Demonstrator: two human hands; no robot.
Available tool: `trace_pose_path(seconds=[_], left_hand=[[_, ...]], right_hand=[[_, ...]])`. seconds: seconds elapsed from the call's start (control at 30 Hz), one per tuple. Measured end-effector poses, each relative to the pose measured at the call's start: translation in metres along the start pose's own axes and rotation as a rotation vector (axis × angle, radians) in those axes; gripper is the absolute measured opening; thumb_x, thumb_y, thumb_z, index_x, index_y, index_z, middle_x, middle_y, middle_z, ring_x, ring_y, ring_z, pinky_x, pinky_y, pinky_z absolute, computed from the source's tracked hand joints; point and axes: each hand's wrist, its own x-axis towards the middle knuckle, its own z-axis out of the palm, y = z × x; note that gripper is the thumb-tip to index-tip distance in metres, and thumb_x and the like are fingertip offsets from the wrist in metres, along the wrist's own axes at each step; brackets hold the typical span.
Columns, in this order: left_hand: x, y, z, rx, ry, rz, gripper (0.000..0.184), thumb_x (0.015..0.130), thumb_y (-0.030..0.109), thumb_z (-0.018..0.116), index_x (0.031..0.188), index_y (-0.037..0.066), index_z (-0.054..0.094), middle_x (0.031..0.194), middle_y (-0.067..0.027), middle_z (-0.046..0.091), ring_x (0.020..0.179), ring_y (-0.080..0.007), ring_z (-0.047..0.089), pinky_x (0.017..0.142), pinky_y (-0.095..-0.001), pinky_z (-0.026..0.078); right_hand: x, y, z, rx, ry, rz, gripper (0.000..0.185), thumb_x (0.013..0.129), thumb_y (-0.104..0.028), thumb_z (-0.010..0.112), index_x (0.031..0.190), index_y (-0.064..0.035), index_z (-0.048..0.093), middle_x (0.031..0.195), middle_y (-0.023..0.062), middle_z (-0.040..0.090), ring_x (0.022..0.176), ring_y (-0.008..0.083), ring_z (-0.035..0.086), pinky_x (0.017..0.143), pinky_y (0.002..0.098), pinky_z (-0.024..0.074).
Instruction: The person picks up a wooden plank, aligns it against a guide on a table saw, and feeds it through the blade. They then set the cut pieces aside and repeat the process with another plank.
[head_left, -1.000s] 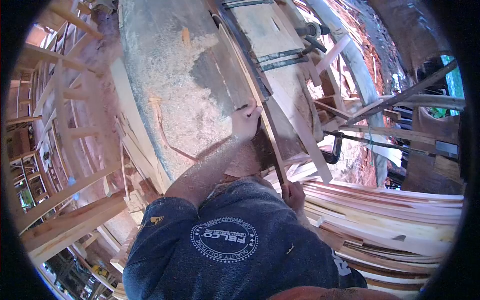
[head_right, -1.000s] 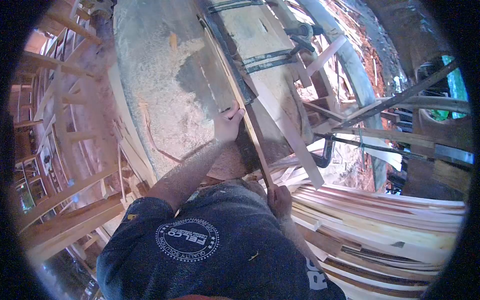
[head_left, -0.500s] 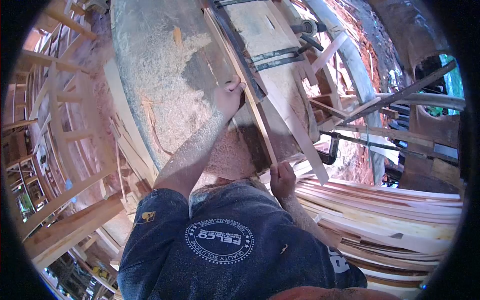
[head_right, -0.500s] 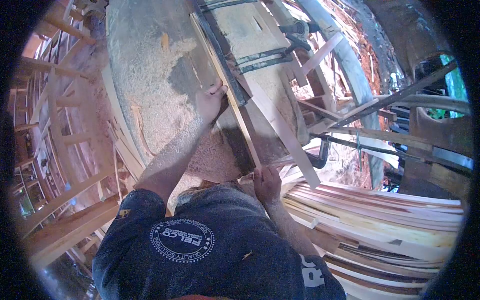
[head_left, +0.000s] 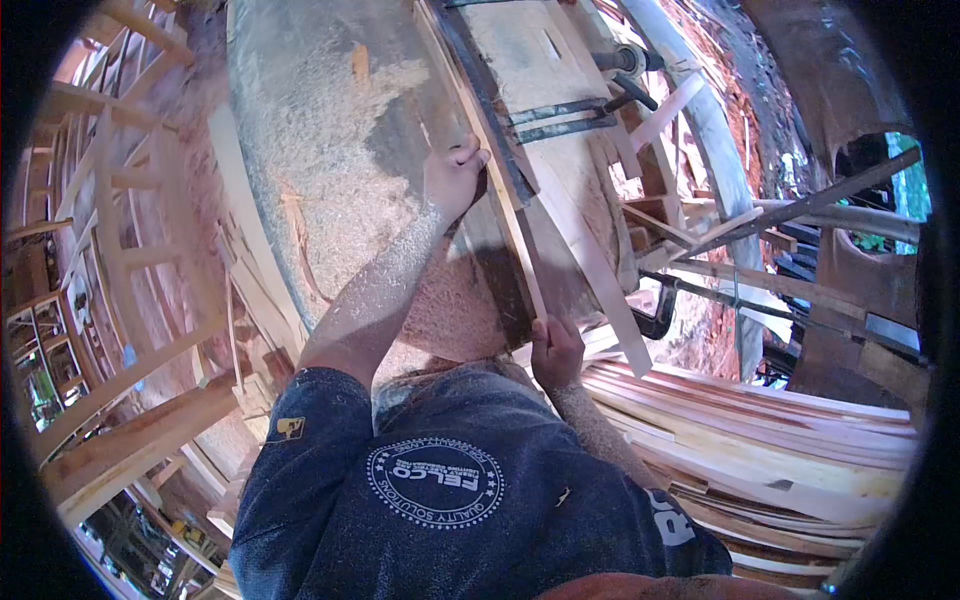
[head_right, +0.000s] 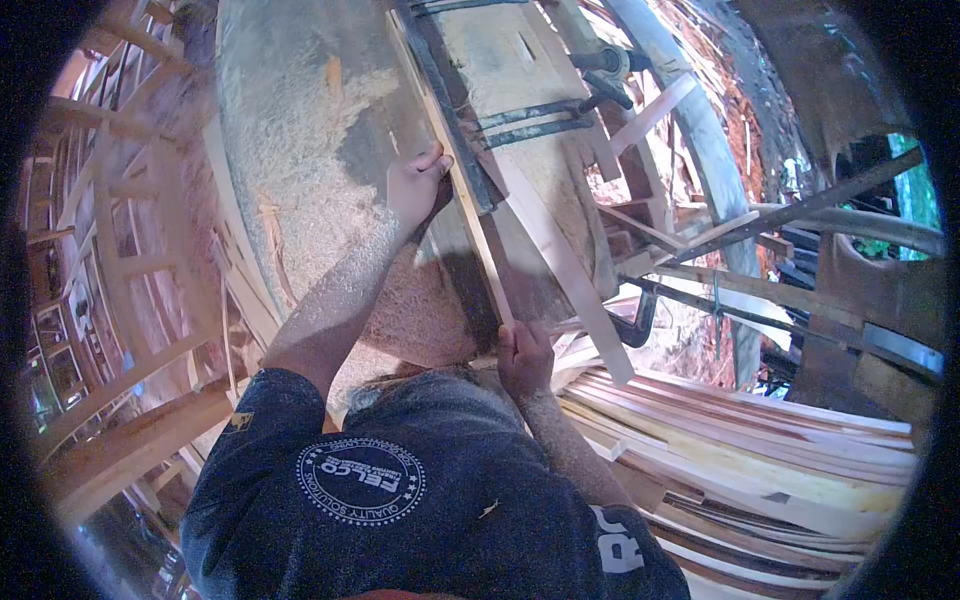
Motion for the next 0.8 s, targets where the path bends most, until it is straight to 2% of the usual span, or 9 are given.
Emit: trace_pose_path(seconds=[0.13, 0.3, 0.4, 0.5, 0.7, 0.8], left_hand=[[0.009, -0.013, 0.001, -0.016, 0.007, 0.042, 0.029, 0.096, 0.020, 0.075, 0.114, -0.002, 0.073, 0.100, -0.0174, 0.079, 0.095, -0.0129, 0.073, 0.086, -0.0287, 0.053], [-0.001, 0.021, -0.005, 0.034, 0.013, 0.079, 0.031, 0.096, 0.022, 0.075, 0.114, -0.002, 0.073, 0.102, -0.0196, 0.078, 0.096, -0.0090, 0.070, 0.086, -0.0284, 0.053], [0.004, 0.019, -0.007, 0.088, 0.041, 0.201, 0.031, 0.095, 0.022, 0.076, 0.113, -0.003, 0.072, 0.103, -0.0185, 0.078, 0.095, -0.0071, 0.069, 0.085, -0.0287, 0.053], [0.010, 0.017, -0.007, 0.047, 0.009, 0.037, 0.033, 0.095, 0.022, 0.075, 0.115, -0.003, 0.072, 0.108, -0.0200, 0.077, 0.102, -0.0114, 0.071, 0.089, -0.0287, 0.053], [0.021, 0.006, -0.004, -0.024, 0.031, 0.055, 0.037, 0.095, 0.022, 0.075, 0.122, -0.003, 0.071, 0.123, -0.0212, 0.072, 0.119, -0.0216, 0.069, 0.101, -0.0288, 0.050], [0.015, 0.009, -0.005, 0.078, 0.093, 0.206, 0.037, 0.096, 0.023, 0.074, 0.122, -0.003, 0.070, 0.119, -0.0205, 0.074, 0.113, -0.0220, 0.072, 0.097, -0.0311, 0.052]], right_hand=[[0.002, 0.001, 0.003, -0.005, 0.018, -0.024, 0.023, 0.101, -0.022, 0.061, 0.096, -0.0011, 0.068, 0.081, 0.0188, 0.060, 0.076, 0.0397, 0.062, 0.066, 0.0496, 0.0479], [0.011, -0.004, 0.002, 0.010, -0.002, -0.030, 0.023, 0.102, -0.022, 0.060, 0.097, -0.0006, 0.068, 0.082, 0.0192, 0.062, 0.075, 0.0402, 0.062, 0.067, 0.0495, 0.0484], [0.014, -0.003, 0.003, -0.014, -0.028, -0.020, 0.023, 0.101, -0.021, 0.060, 0.097, -0.0006, 0.068, 0.081, 0.0190, 0.062, 0.075, 0.0401, 0.062, 0.066, 0.0493, 0.0486], [0.018, -0.006, 0.004, -0.016, -0.019, -0.024, 0.022, 0.101, -0.021, 0.061, 0.096, -0.0009, 0.068, 0.079, 0.0187, 0.061, 0.074, 0.0397, 0.062, 0.065, 0.0492, 0.0483], [0.024, -0.008, 0.009, 0.006, 0.018, -0.016, 0.023, 0.101, -0.022, 0.061, 0.092, -0.0017, 0.068, 0.078, 0.0183, 0.060, 0.074, 0.0396, 0.061, 0.064, 0.0496, 0.0480], [0.025, -0.010, 0.009, -0.003, 0.031, -0.012, 0.023, 0.101, -0.023, 0.062, 0.092, -0.0021, 0.068, 0.078, 0.0184, 0.060, 0.074, 0.0398, 0.061, 0.065, 0.0497, 0.0481]])
